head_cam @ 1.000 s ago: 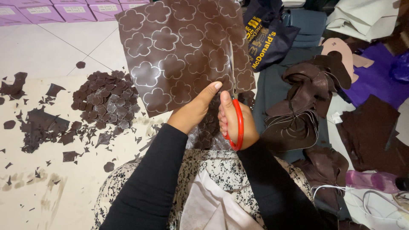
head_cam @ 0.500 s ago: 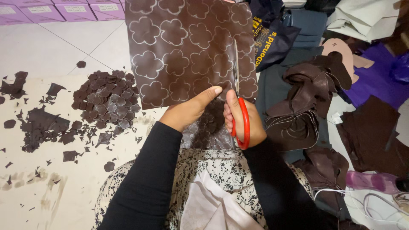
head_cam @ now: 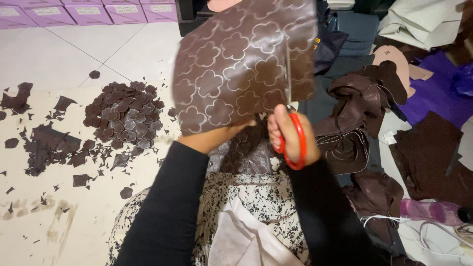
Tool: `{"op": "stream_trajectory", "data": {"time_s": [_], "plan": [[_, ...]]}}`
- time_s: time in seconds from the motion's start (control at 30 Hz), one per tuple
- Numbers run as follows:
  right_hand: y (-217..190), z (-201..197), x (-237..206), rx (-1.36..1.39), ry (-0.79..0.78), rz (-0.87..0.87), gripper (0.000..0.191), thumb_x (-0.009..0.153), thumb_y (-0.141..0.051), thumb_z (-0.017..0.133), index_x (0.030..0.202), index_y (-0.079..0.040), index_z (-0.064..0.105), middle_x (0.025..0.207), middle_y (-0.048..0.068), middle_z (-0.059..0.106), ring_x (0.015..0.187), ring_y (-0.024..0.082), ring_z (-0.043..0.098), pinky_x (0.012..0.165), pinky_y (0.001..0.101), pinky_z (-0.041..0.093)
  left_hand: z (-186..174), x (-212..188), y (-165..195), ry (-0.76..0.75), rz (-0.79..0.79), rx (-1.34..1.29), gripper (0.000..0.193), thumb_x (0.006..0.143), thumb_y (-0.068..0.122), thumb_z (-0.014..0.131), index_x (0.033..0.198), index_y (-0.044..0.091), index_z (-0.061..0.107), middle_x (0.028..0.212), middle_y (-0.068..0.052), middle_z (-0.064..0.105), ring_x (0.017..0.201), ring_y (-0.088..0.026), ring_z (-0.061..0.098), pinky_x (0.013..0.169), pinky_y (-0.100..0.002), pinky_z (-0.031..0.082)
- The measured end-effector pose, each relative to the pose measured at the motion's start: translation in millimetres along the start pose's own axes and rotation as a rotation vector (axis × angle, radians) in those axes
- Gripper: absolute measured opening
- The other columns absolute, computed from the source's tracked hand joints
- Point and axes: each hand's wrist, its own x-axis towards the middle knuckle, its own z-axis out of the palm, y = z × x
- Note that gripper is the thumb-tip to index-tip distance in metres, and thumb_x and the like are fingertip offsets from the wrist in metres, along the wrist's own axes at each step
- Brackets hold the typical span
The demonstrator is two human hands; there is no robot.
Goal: The person uses red-handled scissors to cut flower-shaped pieces from a brown patterned sheet of material. They hold the sheet with the left hand and cut along the outlines, then place the cut pieces on the floor.
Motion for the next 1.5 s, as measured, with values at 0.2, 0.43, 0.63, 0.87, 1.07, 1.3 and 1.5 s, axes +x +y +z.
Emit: {"op": "stream_trajectory", "data": {"time_s": [0.2,0.43,0.63,0.87,1.07,1.3,1.5], "plan": [[-8.4,-32.8,-9.6,-0.127,-0.163,-0.088,0.044,0.107,-0.042,0.052,0.082,-0.007,0.052,0.072,-0.002,0.051,0.062,0.009,0.046,0.056,0.0258,0.038,-25.4,-23.2,52.8,0.017,0.531,-0.509,0.068,0.092,0.053,0.069,0.136,0.003,0.058,0.140,-0.015,0.059,0.133,-0.027,0.054,0.113,-0.047,0.047],[-6.3,-33.0,-9.3,-0.505,-0.116,-0.065,0.046,0.106,-0.042,0.056,0.075,-0.008,0.051,0.062,-0.004,0.043,0.055,0.007,0.038,0.050,0.0250,0.032,-48.5,-55.5,63.2,0.130,0.422,-0.245,0.065,0.096,0.044,0.079,0.136,0.002,0.052,0.132,-0.014,0.058,0.123,-0.028,0.057,0.109,-0.053,0.048],[-1.9,-20.8,-4.9,-0.396,-0.158,0.055,0.040,0.104,-0.042,0.054,0.077,-0.012,0.051,0.059,-0.005,0.043,0.050,0.005,0.039,0.047,0.0239,0.032,-38.8,-12.2,47.5,0.366,0.326,-0.319,0.063,0.089,0.035,0.079,0.133,-0.004,0.058,0.126,-0.012,0.068,0.117,-0.024,0.064,0.107,-0.041,0.051],[-3.0,-18.6,-2.6,-0.358,-0.251,0.134,0.047,0.105,-0.044,0.052,0.072,-0.012,0.047,0.057,-0.004,0.045,0.047,0.006,0.040,0.044,0.0243,0.032,-34.4,-27.6,56.6,0.282,0.244,0.196,0.047,0.089,0.023,0.080,0.125,-0.002,0.063,0.115,-0.009,0.070,0.105,-0.018,0.066,0.094,-0.034,0.055],[-0.4,-17.0,-2.2,-0.496,-0.282,0.131,0.048,0.104,-0.044,0.053,0.070,-0.011,0.050,0.056,-0.004,0.047,0.047,0.006,0.042,0.044,0.0248,0.034,-23.0,-18.9,53.0,0.335,0.311,0.013,0.038,0.091,0.031,0.074,0.117,0.004,0.067,0.106,-0.001,0.072,0.096,-0.011,0.067,0.088,-0.028,0.054],[7.3,4.1,-7.8,-0.598,-0.233,0.293,0.044,0.097,-0.048,0.057,0.073,-0.012,0.052,0.055,-0.003,0.046,0.045,0.008,0.042,0.041,0.0264,0.034,-23.3,-13.3,48.1,0.601,0.322,0.397,0.041,0.097,0.042,0.072,0.099,0.001,0.073,0.089,-0.001,0.072,0.079,-0.009,0.062,0.074,-0.027,0.051],[21.3,12.8,-6.6,-0.359,-0.215,0.317,0.044,0.102,-0.048,0.051,0.082,-0.008,0.051,0.063,-0.002,0.049,0.053,0.009,0.047,0.048,0.0263,0.040,-22.9,-17.7,54.4,0.255,0.325,0.341,0.031,0.093,0.030,0.076,0.105,0.002,0.069,0.094,0.000,0.071,0.083,-0.008,0.065,0.076,-0.025,0.054]]}}
